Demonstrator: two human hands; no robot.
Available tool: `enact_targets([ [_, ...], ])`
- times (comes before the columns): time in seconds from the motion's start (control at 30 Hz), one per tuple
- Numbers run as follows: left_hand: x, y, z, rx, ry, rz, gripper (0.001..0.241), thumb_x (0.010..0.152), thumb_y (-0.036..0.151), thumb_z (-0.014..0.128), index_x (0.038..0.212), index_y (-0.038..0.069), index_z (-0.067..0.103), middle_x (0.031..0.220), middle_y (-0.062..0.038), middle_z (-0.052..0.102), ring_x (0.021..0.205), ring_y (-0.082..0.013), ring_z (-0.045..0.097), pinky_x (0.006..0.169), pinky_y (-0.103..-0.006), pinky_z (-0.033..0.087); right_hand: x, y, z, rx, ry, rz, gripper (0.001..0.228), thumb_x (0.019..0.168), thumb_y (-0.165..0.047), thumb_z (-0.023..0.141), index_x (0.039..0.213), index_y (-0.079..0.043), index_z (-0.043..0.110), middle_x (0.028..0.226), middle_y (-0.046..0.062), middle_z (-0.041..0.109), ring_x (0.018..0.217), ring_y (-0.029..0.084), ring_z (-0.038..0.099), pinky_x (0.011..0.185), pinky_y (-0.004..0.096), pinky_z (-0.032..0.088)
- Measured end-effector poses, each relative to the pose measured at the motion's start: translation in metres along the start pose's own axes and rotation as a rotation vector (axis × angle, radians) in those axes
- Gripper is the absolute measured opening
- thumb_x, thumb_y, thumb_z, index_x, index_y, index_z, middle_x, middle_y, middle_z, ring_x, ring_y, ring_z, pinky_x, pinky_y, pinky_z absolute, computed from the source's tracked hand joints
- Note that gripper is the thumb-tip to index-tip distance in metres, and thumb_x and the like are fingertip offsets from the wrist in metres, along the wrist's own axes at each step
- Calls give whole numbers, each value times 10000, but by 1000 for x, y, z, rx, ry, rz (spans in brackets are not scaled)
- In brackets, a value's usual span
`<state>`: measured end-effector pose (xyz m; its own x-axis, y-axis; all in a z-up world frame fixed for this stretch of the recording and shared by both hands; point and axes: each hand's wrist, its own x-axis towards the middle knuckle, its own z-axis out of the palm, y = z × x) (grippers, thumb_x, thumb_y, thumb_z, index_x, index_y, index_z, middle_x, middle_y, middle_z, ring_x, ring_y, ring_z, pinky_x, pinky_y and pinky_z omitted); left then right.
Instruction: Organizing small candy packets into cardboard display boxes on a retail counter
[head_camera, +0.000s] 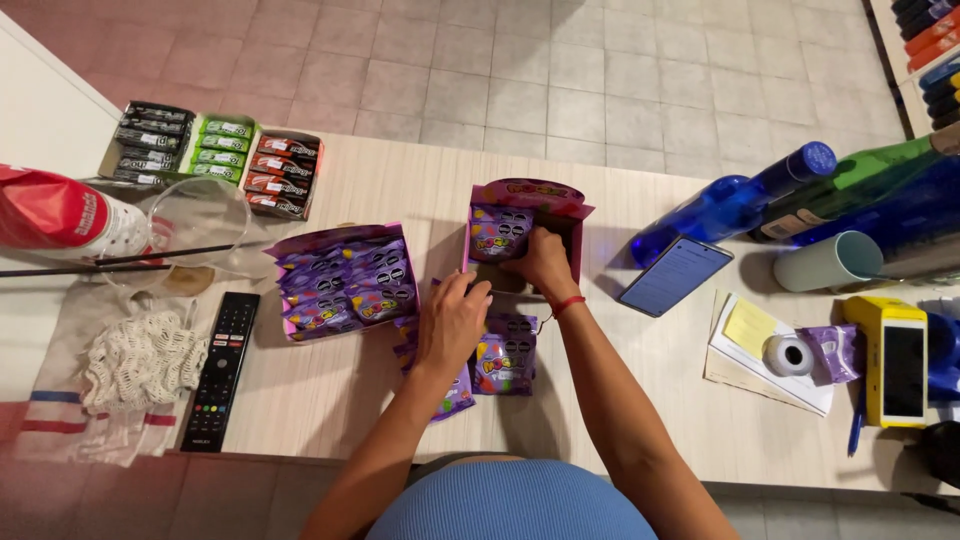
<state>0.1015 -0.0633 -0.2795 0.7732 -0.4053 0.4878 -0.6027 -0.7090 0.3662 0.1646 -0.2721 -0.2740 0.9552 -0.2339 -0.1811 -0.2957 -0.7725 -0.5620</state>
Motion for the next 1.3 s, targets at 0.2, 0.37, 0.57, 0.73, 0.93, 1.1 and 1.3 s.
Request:
enact_targets([
  [0.2, -2, -4, 5, -17, -10, -14, 251, 943, 273, 712, 1178, 190, 745, 1182, -92, 696, 1189, -324, 675, 972, -417, 548, -9, 2, -2, -48, 60, -59, 685, 624, -371, 972, 1038, 76, 659, 940, 288, 703, 962, 507, 710, 817, 597, 589],
  [0.37, 1, -2, -6, -48, -33, -35, 240, 958, 232, 698, 1184, 176, 755, 1185, -102, 713, 1174, -333, 685, 965, -418, 561, -69, -26, -54, -148, 200, -137, 448, 771, -383, 881, 1010, -69, 669, 897, 167, 687, 919, 414, 706, 802, 535, 575],
  [0.57, 3, -7, 0, -23, 7, -1, 198, 939, 187, 725, 1129, 167, 775, 1144, -92, 729, 1124, -297, 709, 916, -371, 589, -154, -9, -30, -143, -135, -313, 486, 660, -145, 891, 1106, -59, 718, 994, 167, 674, 905, 386, 708, 808, 500, 595],
  [0.73, 0, -13, 14, 18, 39, -1, 175, 937, 221, 739, 1105, 195, 780, 1107, -49, 737, 1096, -251, 717, 900, -333, 591, -181, 13, -6, -213, -99, -345, 472, 676, -195, 904, 1074, -86, 676, 1057, 134, 604, 970, 409, 667, 829, 497, 584],
  [0.93, -2, -13, 12, 30, 99, 33, 161, 922, 191, 756, 1081, 184, 782, 1091, -45, 731, 1080, -238, 714, 896, -314, 589, -179, -11, -46, 148, -106, -174, 247, 794, -58, 759, 1010, -177, 780, 919, 69, 804, 933, 291, 779, 814, 434, 602],
  [1.1, 3, -6, -6, -68, 101, 24, 164, 921, 148, 726, 1076, 147, 780, 1078, -66, 731, 1084, -282, 714, 890, -364, 604, -148, -44, -87, 204, 430, -353, 253, 827, 31, 766, 961, -182, 763, 835, 64, 750, 788, 269, 752, 707, 332, 626],
  [1.3, 1, -8, 1, 11, 109, 25, 146, 958, 222, 720, 1086, 182, 777, 1093, -27, 725, 1077, -221, 712, 886, -308, 594, -44, -22, -28, 8, 241, -402, 133, 878, -63, 762, 923, -185, 735, 796, -17, 716, 769, 212, 742, 705, 343, 597],
])
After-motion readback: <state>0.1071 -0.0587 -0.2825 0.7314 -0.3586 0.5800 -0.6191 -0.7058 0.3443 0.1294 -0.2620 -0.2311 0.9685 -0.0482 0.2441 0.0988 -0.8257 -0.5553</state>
